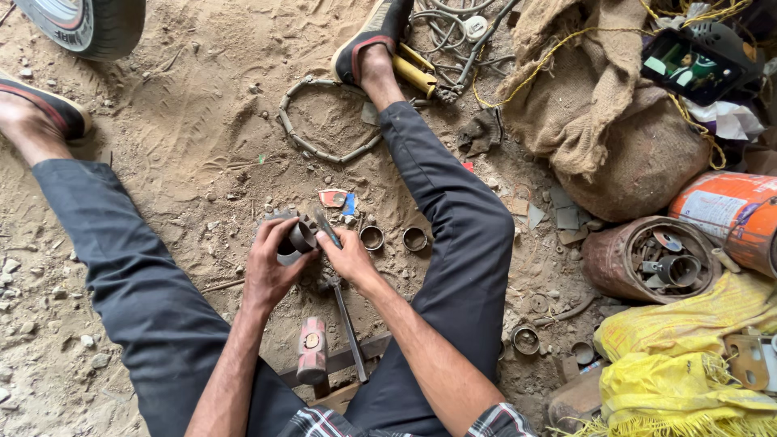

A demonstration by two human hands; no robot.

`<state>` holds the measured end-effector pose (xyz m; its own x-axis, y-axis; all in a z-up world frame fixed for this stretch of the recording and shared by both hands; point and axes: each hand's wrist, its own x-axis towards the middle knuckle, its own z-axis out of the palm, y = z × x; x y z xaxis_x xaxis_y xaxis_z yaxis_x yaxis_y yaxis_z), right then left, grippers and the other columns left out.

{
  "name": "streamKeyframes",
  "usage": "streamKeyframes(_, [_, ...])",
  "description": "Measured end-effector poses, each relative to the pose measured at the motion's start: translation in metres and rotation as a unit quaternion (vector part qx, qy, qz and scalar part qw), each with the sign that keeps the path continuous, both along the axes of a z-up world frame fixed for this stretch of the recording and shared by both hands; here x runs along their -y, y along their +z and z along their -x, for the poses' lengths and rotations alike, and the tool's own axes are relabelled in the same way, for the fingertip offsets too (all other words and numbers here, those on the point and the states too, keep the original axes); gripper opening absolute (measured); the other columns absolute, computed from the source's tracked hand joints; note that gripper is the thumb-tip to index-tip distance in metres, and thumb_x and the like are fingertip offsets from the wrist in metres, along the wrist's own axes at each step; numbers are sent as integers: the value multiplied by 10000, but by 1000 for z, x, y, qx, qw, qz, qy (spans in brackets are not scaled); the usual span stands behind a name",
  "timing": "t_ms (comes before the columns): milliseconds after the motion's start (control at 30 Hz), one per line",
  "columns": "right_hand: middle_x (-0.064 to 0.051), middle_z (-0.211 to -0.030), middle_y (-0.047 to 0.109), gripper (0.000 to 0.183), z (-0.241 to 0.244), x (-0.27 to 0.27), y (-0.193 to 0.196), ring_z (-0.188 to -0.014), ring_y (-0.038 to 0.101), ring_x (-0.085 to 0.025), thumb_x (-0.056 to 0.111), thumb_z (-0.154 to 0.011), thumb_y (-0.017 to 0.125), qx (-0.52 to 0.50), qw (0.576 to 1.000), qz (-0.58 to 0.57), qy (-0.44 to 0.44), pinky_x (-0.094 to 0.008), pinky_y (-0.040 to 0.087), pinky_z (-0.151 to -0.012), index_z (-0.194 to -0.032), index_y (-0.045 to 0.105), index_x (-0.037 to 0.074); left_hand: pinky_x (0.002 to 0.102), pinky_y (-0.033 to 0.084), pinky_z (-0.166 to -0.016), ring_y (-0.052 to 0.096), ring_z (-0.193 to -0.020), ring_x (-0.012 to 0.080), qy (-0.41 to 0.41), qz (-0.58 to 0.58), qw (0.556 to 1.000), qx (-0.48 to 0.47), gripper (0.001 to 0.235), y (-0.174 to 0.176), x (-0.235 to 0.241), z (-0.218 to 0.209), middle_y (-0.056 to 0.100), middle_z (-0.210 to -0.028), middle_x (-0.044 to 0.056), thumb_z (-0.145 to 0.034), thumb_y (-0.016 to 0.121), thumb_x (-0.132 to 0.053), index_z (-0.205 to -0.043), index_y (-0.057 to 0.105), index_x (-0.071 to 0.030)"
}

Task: The person sits on the ground and uses a hammer and a metal file to shape and smooth small metal rings. They repeatedly tap the rings with the hammer and file the edges, occasionally inspecting the fit of the rings against a larger gear-like component.

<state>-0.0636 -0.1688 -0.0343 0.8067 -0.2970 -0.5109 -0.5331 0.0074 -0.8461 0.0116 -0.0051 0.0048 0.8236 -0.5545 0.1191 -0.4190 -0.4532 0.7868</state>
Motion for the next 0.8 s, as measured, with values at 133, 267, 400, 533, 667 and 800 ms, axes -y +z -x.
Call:
streamKeyframes(133, [52,-632,466,352,0,4,9,-504,434,-97,346,-1056,469,-46,999,-12,19,-349,390,-493,-1093,656,50,408,599,-973,636,-1181,342,48,-8,999,-13,603,-10,-2,-5,562,-1329,200,-751,849,-92,-1307,621,-38])
streamKeyframes(267, [19,-667,579,362,11,8,29,-558,545,-75,286,-1023,490,23,991,103,85,-319,447,-523,-1242,602,21,424,595,-997,647,-1191,350,38,-40,998,-8,573,-30,-1,-8,582,-1365,187,-749,796,1,-1285,603,-53])
streamKeyframes(400, [-42,-685,626,415,19,6,51,-524,573,-111,228,-973,497,60,981,143,113,-329,445,-476,-1348,527,54,417,599,-1008,657,-1215,350,19,-32,999,-25,584,-39,3,-4,603,-1326,172,-811,771,-4,-1343,536,-61])
streamKeyframes(533, [-66,-691,610,411,12,4,65,-494,542,-184,171,-977,488,-21,990,99,94,-408,453,-449,-1378,454,87,413,573,-964,666,-1130,342,-6,-23,997,-70,660,-28,-9,1,608,-1280,177,-747,787,-6,-1346,517,-67])
streamKeyframes(667, [-99,-558,567,367,13,8,73,-478,567,-192,140,-925,605,84,967,229,70,-427,433,-477,-1284,574,70,417,547,-955,667,-1116,336,-8,21,999,-31,620,-30,-12,6,645,-1224,176,-737,773,-12,-1308,540,-71])
streamKeyframes(800, [-109,-546,588,364,13,7,83,-466,580,-206,134,-930,600,73,966,221,112,-425,430,-470,-1291,601,89,384,576,-947,659,-1183,364,41,-13,999,4,631,-44,-6,1,568,-1355,159,-754,733,98,-1333,532,-48])
